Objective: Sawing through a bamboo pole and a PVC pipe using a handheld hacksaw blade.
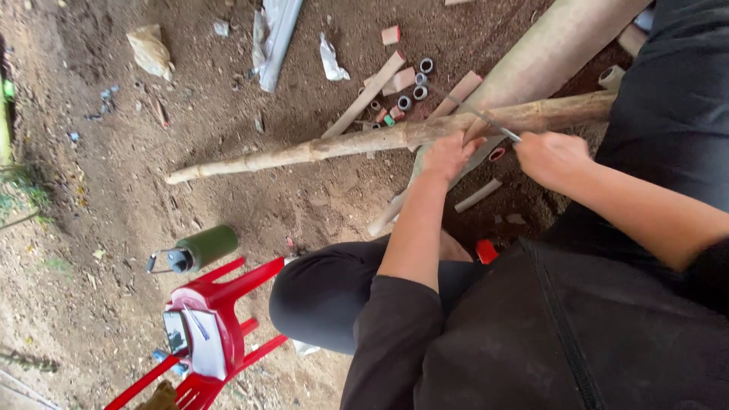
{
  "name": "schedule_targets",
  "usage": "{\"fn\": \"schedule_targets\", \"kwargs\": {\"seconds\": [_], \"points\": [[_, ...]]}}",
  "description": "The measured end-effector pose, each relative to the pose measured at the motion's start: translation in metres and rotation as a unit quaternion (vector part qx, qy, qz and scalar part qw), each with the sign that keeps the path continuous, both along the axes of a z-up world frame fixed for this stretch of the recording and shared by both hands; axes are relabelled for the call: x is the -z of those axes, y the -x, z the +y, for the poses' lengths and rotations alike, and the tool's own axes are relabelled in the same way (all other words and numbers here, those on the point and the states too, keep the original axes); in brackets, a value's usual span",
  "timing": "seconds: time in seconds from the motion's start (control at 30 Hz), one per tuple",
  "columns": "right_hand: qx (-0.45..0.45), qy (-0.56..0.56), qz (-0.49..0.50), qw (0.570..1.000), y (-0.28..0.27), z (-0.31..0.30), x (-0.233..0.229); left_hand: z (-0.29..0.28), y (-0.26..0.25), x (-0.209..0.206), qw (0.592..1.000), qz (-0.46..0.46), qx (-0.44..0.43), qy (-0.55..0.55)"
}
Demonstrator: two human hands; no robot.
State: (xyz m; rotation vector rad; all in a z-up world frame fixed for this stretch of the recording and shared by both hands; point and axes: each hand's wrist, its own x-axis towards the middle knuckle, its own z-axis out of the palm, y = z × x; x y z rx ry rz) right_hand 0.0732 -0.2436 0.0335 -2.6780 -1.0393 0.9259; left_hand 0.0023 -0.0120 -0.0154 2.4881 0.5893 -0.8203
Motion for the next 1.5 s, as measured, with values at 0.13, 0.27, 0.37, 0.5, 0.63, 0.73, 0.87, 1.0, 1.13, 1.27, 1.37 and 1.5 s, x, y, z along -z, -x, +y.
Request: {"fn": "schedule_targets", "kwargs": {"seconds": [0.13,0.27,0.37,0.5,0.63,0.73,0.87,1.0,1.13,1.27,1.37,1.5], "points": [[0.011,0.037,0.089,0.995,-0.027,0.052,0.006,-0.004,0.001,-0.024,0.997,-0.006,-0.057,0.052],[0.1,-0.068,-0.056,0.991,-0.015,0.015,0.001,0.002,0.001,-0.025,0.999,-0.011,0.006,0.038],[0.068,-0.072,-0.078,0.992,0.012,-0.041,-0.019,-0.003,0.005,-0.028,1.0,0.001,0.02,0.007],[0.05,-0.095,-0.151,0.983,0.051,-0.096,-0.01,-0.004,-0.004,-0.035,1.0,0.022,-0.014,0.012],[0.041,-0.066,-0.127,0.989,0.059,-0.107,-0.013,0.003,0.002,-0.009,0.999,-0.019,-0.015,0.041],[0.042,-0.065,-0.117,0.99,0.056,-0.103,-0.017,0.003,-0.002,-0.002,1.0,0.008,-0.002,0.017],[0.037,-0.044,-0.121,0.991,0.057,-0.103,-0.018,0.003,-0.001,0.013,1.0,0.001,0.001,0.027],[0.027,0.0,-0.079,0.996,0.053,-0.099,-0.028,0.004,-0.001,0.019,0.999,0.007,0.036,-0.002],[0.032,0.035,-0.021,0.999,0.029,-0.051,-0.033,0.0,-0.003,0.011,0.999,0.007,0.039,-0.011],[0.048,0.081,0.082,0.992,-0.014,0.035,-0.029,-0.001,-0.005,0.009,0.998,0.027,0.045,-0.03],[0.056,0.014,0.075,0.996,-0.029,0.06,-0.024,0.005,0.002,0.004,0.999,0.008,0.021,-0.026],[0.112,-0.129,0.03,0.985,-0.018,0.013,-0.034,0.004,0.005,-0.007,1.0,-0.024,0.002,0.02]]}}
